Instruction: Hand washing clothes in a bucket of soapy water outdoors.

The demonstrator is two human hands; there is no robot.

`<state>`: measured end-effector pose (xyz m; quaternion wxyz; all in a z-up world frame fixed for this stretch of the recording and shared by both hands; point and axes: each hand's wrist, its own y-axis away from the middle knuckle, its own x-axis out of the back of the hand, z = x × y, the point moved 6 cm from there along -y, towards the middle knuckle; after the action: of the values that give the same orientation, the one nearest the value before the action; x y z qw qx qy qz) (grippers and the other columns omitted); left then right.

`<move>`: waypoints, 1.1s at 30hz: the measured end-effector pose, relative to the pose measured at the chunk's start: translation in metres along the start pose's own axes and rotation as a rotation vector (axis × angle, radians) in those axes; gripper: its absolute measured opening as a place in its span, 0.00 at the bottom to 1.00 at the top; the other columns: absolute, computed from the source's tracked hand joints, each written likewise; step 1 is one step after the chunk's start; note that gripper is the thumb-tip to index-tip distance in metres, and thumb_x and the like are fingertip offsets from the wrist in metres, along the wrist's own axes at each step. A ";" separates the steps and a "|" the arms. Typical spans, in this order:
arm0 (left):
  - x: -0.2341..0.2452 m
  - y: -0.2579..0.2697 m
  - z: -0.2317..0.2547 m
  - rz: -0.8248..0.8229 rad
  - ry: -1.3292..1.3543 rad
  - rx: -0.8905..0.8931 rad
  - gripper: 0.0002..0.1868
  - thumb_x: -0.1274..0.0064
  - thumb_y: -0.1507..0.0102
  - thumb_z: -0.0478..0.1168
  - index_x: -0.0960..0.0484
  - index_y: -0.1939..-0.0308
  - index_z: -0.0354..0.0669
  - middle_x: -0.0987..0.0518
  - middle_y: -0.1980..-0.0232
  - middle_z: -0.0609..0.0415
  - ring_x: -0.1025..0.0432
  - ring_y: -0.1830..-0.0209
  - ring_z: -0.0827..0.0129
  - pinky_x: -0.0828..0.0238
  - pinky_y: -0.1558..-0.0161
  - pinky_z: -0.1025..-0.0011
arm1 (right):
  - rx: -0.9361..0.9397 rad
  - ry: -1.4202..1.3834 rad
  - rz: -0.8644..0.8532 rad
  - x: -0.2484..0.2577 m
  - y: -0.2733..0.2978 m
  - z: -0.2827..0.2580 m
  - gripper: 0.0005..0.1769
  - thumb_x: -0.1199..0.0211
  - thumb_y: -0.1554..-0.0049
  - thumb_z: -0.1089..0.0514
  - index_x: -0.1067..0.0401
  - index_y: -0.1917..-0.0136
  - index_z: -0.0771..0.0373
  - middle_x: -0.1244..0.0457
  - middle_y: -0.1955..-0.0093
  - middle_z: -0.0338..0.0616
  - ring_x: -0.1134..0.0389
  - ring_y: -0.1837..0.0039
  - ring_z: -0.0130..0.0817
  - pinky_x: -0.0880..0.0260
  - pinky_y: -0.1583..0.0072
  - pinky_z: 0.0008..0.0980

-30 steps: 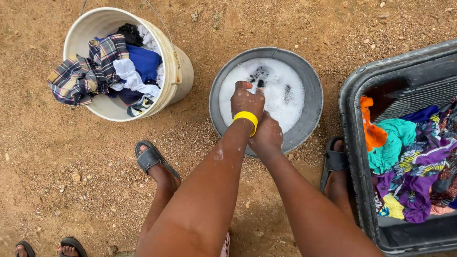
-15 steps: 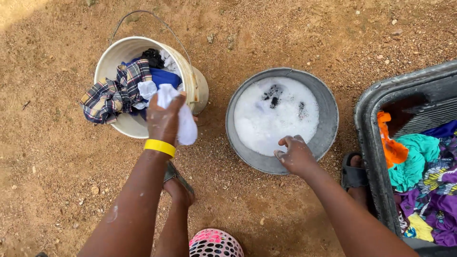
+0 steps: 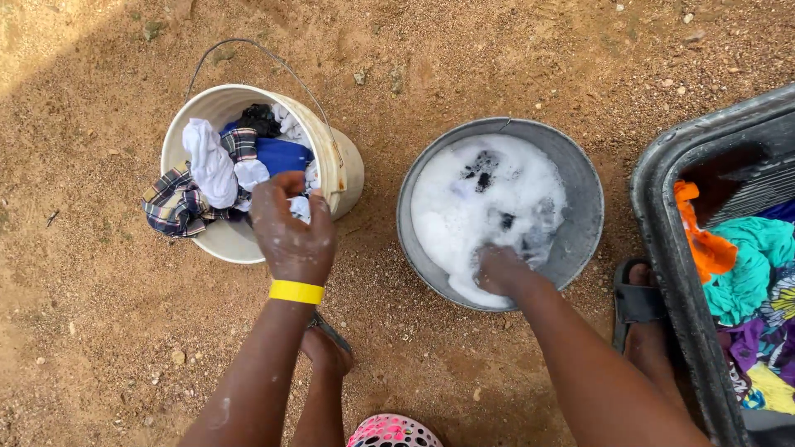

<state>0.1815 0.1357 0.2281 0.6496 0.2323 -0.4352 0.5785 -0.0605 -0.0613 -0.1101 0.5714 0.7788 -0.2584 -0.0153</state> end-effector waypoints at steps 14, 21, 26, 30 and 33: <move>-0.211 0.163 0.021 -0.779 0.320 0.573 0.13 0.51 0.36 0.36 0.20 0.49 0.39 0.17 0.56 0.45 0.21 0.59 0.62 0.24 0.55 0.63 | 0.000 -1.579 0.402 0.067 0.119 -0.002 0.14 0.47 0.44 0.72 0.24 0.48 0.67 0.29 0.47 0.51 0.28 0.48 0.38 0.27 0.45 0.36; -0.269 0.197 0.019 -0.749 1.180 1.528 0.24 0.51 0.31 0.56 0.20 0.43 0.41 0.17 0.53 0.46 0.23 0.57 0.58 0.26 0.53 0.59 | 0.218 -1.516 0.671 0.046 0.170 -0.081 0.14 0.54 0.39 0.63 0.26 0.53 0.63 0.33 0.57 0.46 0.35 0.58 0.31 0.33 0.55 0.34; -0.365 0.246 -0.048 -1.046 0.638 0.670 0.28 0.50 0.33 0.53 0.26 0.36 0.38 0.21 0.46 0.42 0.26 0.53 0.55 0.30 0.51 0.59 | -0.100 -1.149 0.814 0.086 0.177 -0.075 0.12 0.51 0.38 0.58 0.29 0.50 0.65 0.32 0.60 0.50 0.30 0.59 0.38 0.29 0.55 0.39; -0.293 0.207 0.012 -0.762 0.647 1.011 0.25 0.56 0.29 0.46 0.36 0.30 0.41 0.23 0.40 0.46 0.26 0.42 0.65 0.32 0.36 0.67 | -0.263 -1.768 1.027 0.066 0.109 -0.006 0.15 0.54 0.33 0.56 0.31 0.45 0.68 0.32 0.50 0.51 0.29 0.52 0.39 0.28 0.49 0.40; -0.286 0.164 0.023 -0.900 0.612 0.886 0.22 0.56 0.32 0.45 0.23 0.40 0.34 0.16 0.46 0.42 0.21 0.48 0.59 0.24 0.40 0.65 | -0.099 -1.208 0.934 0.096 0.168 -0.084 0.18 0.51 0.33 0.56 0.37 0.34 0.66 0.34 0.45 0.53 0.30 0.47 0.43 0.32 0.46 0.45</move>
<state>0.0317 -0.0032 -0.0314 0.7635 0.4593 0.1823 0.4157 -0.0153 -0.0633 0.0964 0.3123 0.4186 -0.8273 -0.2067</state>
